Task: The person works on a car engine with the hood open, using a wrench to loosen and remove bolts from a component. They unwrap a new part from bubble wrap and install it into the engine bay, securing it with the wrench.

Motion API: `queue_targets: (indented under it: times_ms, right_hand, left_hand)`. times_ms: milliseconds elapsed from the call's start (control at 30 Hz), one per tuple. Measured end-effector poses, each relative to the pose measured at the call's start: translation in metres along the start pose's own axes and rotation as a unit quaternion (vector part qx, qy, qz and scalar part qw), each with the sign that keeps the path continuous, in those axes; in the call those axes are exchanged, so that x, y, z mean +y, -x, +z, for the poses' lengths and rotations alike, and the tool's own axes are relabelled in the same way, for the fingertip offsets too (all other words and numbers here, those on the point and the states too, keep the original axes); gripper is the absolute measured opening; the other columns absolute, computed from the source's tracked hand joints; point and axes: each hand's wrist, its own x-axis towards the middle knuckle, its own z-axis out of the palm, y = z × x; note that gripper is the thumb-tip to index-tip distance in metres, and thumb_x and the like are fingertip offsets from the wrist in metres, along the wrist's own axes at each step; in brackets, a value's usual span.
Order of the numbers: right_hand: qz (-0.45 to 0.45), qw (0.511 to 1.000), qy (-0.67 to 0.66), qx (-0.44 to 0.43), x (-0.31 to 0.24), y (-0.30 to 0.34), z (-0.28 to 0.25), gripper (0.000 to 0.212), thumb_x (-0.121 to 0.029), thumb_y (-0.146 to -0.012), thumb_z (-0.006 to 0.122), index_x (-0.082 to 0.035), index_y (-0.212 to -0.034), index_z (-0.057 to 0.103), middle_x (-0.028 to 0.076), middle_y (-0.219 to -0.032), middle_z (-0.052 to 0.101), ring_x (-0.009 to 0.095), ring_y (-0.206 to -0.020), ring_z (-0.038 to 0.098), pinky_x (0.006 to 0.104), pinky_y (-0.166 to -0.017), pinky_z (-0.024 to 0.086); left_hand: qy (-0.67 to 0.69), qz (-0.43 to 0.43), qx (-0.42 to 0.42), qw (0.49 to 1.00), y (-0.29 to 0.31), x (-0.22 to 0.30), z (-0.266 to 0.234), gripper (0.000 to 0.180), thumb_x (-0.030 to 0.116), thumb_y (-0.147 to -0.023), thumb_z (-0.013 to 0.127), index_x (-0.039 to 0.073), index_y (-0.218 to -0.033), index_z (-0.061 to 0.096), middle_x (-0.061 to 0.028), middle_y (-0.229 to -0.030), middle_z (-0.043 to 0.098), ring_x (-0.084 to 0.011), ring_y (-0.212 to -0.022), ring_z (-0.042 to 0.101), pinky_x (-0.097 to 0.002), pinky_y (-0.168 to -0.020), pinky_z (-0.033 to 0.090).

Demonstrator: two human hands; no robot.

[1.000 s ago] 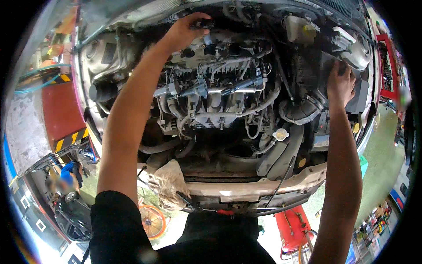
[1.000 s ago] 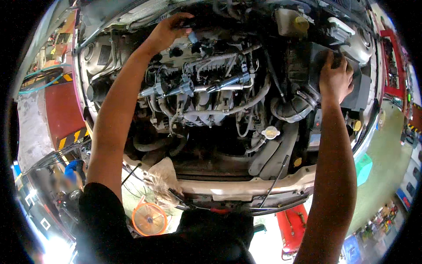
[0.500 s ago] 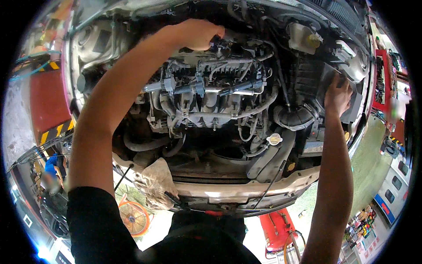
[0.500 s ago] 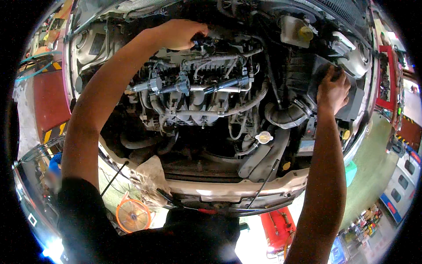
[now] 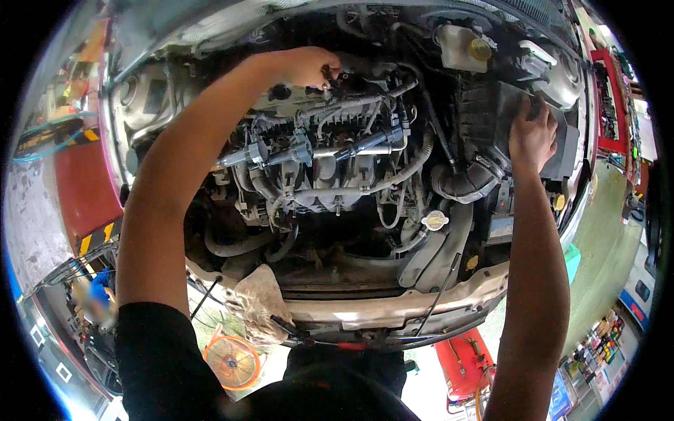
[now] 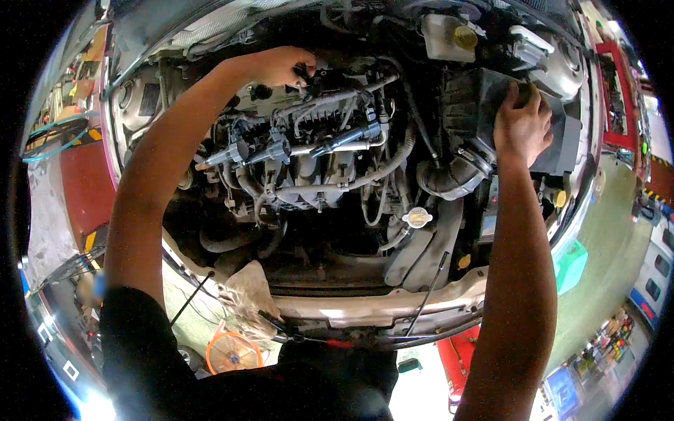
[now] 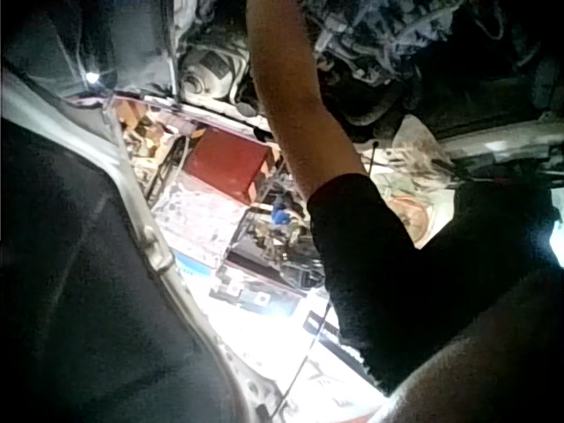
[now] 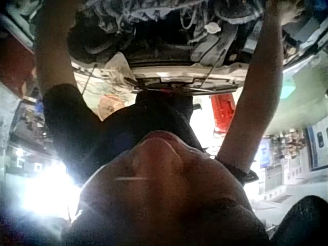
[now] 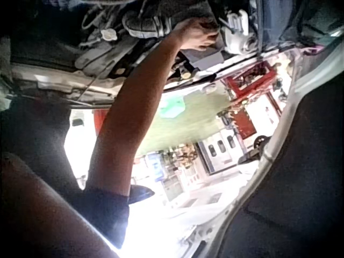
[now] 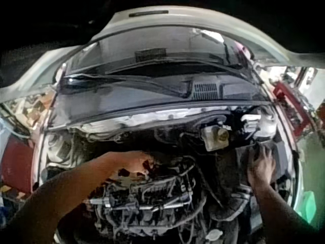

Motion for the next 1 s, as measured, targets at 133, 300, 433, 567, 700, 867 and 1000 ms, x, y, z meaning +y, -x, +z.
queue_targets:
  times_ms: [133,300,433,567,700,867,1000]
  right_hand:
    - [0.002,1.0,0.001,0.004,0.002,-0.001,0.004,0.06,-0.06,-0.1,0.045,-0.021,-0.145,0.052,0.01,-0.147,0.052,0.03,-0.139,0.047,0.0548,-0.114,0.03]
    - [-0.001,1.0,-0.002,0.017,0.007,0.0,0.006,0.06,-0.06,-0.1,0.044,-0.021,-0.145,0.052,0.01,-0.148,0.051,0.03,-0.139,0.047,0.0544,-0.115,0.029]
    - [-0.003,1.0,-0.005,0.019,0.005,0.0,0.005,0.06,-0.059,-0.101,0.044,-0.021,-0.146,0.052,0.01,-0.149,0.05,0.031,-0.139,0.046,0.0551,-0.116,0.028]
    - [-0.008,1.0,-0.001,0.019,0.007,0.0,0.008,0.06,-0.06,-0.101,0.044,-0.021,-0.146,0.051,0.011,-0.15,0.049,0.031,-0.141,0.045,0.0563,-0.115,0.028]
    - [-0.003,1.0,0.008,0.013,0.005,0.0,0.007,0.061,-0.061,-0.101,0.042,-0.021,-0.147,0.051,0.012,-0.149,0.05,0.031,-0.141,0.044,0.0564,-0.115,0.029]
    - [-0.001,1.0,0.024,0.002,0.006,0.0,0.007,0.062,-0.061,-0.101,0.042,-0.021,-0.147,0.05,0.012,-0.149,0.05,0.031,-0.141,0.045,0.0561,-0.115,0.03]
    - [-0.01,0.999,0.022,0.025,0.007,0.0,0.008,0.062,-0.062,-0.101,0.042,-0.021,-0.147,0.051,0.011,-0.148,0.051,0.031,-0.14,0.046,0.0558,-0.114,0.031]
  left_hand:
    - [0.153,-0.009,-0.046,0.987,-0.013,-0.014,-0.002,0.045,0.024,-0.089,0.075,0.009,-0.13,0.064,-0.0163,-0.126,0.064,-0.033,-0.117,0.062,-0.0486,-0.098,0.048]
    - [-0.033,-0.045,-0.104,0.993,-0.023,0.038,-0.016,0.058,0.036,-0.086,0.077,0.004,-0.133,0.063,-0.0185,-0.131,0.064,-0.0357,-0.126,0.059,-0.0497,-0.104,0.046]
    - [-0.123,-0.022,-0.126,0.984,-0.039,0.037,-0.015,0.056,0.035,-0.084,0.078,0.005,-0.129,0.067,-0.0182,-0.124,0.068,-0.0353,-0.122,0.061,-0.0484,-0.101,0.047]
    - [0.071,0.036,-0.079,0.994,-0.032,0.028,-0.012,0.05,0.027,-0.082,0.081,0.006,-0.125,0.069,-0.0177,-0.115,0.071,-0.0342,-0.109,0.065,-0.046,-0.095,0.049]
    - [0.013,0.035,-0.045,0.998,-0.028,0.042,-0.011,0.044,0.018,-0.078,0.082,0.003,-0.118,0.071,-0.0167,-0.111,0.072,-0.0344,-0.104,0.066,-0.0442,-0.089,0.051]
    - [-0.074,-0.029,-0.089,0.993,-0.016,0.051,-0.023,0.044,0.014,-0.081,0.078,0.004,-0.123,0.067,-0.017,-0.109,0.071,-0.0338,-0.102,0.066,-0.0443,-0.087,0.051]
    - [-0.051,-0.013,-0.087,0.995,-0.013,0.049,-0.025,0.049,0.011,-0.08,0.076,0.004,-0.128,0.065,-0.017,-0.109,0.07,-0.0334,-0.1,0.065,-0.0447,-0.086,0.052]
